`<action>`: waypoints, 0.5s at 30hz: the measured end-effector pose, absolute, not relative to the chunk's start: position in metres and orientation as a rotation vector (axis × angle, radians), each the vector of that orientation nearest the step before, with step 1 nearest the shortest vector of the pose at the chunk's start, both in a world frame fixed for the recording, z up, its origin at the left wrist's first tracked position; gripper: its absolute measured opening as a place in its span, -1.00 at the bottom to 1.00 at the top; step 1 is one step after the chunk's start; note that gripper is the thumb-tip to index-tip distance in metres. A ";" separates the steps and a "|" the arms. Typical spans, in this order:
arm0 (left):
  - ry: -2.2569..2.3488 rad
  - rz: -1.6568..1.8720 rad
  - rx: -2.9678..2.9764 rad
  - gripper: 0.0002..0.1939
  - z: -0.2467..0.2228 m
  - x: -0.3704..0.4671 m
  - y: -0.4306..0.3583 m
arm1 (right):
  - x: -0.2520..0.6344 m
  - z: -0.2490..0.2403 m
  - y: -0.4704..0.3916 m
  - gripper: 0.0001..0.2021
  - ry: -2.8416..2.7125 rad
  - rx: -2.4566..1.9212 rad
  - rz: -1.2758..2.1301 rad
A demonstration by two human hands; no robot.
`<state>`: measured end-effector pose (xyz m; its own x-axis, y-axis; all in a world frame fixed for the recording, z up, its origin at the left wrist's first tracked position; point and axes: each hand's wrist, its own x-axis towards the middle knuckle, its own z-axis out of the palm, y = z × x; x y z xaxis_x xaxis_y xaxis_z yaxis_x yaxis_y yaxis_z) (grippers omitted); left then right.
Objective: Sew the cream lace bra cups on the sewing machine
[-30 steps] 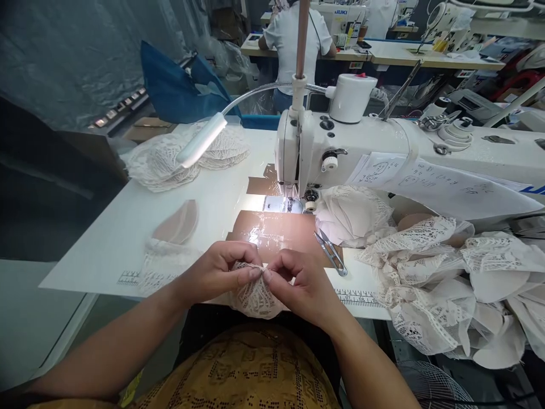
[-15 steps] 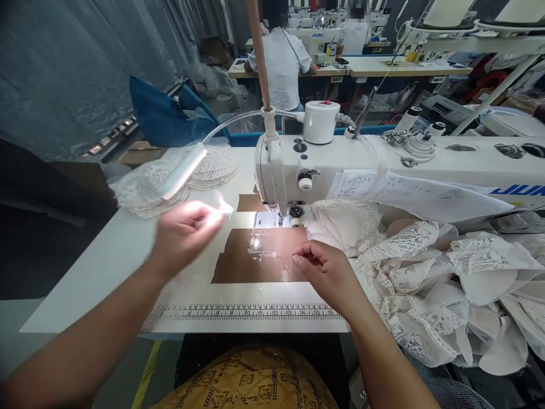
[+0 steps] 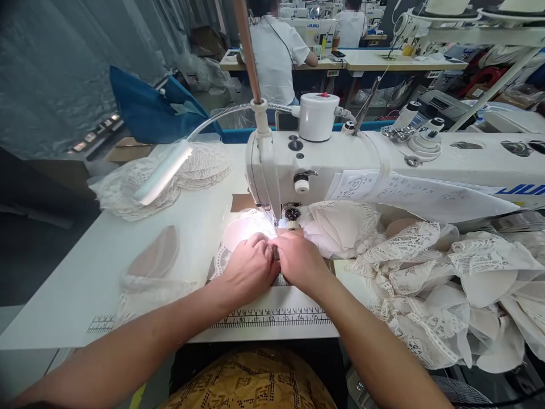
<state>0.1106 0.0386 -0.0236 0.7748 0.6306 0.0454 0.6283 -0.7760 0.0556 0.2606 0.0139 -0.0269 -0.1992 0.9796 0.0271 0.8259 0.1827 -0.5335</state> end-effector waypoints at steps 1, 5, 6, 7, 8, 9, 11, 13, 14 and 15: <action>1.015 0.083 2.891 -0.76 -0.018 0.108 0.040 | 0.258 -0.031 0.013 -0.74 -2.153 -1.714 0.537; 0.733 0.066 2.577 -0.71 0.004 0.087 0.060 | 0.254 -0.041 0.009 -0.77 -2.379 -1.767 0.242; 0.654 0.082 2.489 -0.69 0.007 0.082 0.067 | 0.253 -0.042 0.008 -0.77 -2.420 -1.776 0.161; 0.600 0.124 2.434 -0.69 0.007 0.077 0.074 | 0.253 -0.042 0.008 -0.76 -2.449 -1.784 0.089; 0.568 0.184 2.416 -0.69 0.005 0.074 0.079 | 0.252 -0.042 0.007 -0.74 -2.461 -1.796 0.027; 0.555 0.252 2.436 -0.70 0.001 0.071 0.084 | 0.251 -0.043 0.007 -0.73 -2.461 -1.811 -0.021; 0.566 0.360 2.549 -0.70 -0.014 0.070 0.089 | 0.250 -0.043 0.007 -0.68 -2.446 -1.829 -0.074; 0.588 0.412 2.673 -0.69 -0.032 0.071 0.091 | 0.249 -0.043 0.007 -0.63 -2.428 -1.845 -0.091; 0.595 0.433 2.719 -0.69 -0.039 0.072 0.091 | 0.249 -0.043 0.008 -0.61 -2.418 -1.857 -0.095; 0.601 0.452 2.753 -0.68 -0.046 0.072 0.092 | 0.248 -0.043 0.009 -0.61 -2.410 -1.871 -0.096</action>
<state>0.0721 0.0918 -0.0455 0.8640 0.4428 0.2396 0.3530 -0.8721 0.3388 0.2481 0.0095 -0.0426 -0.2459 0.9632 0.1086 0.9688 0.2479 -0.0052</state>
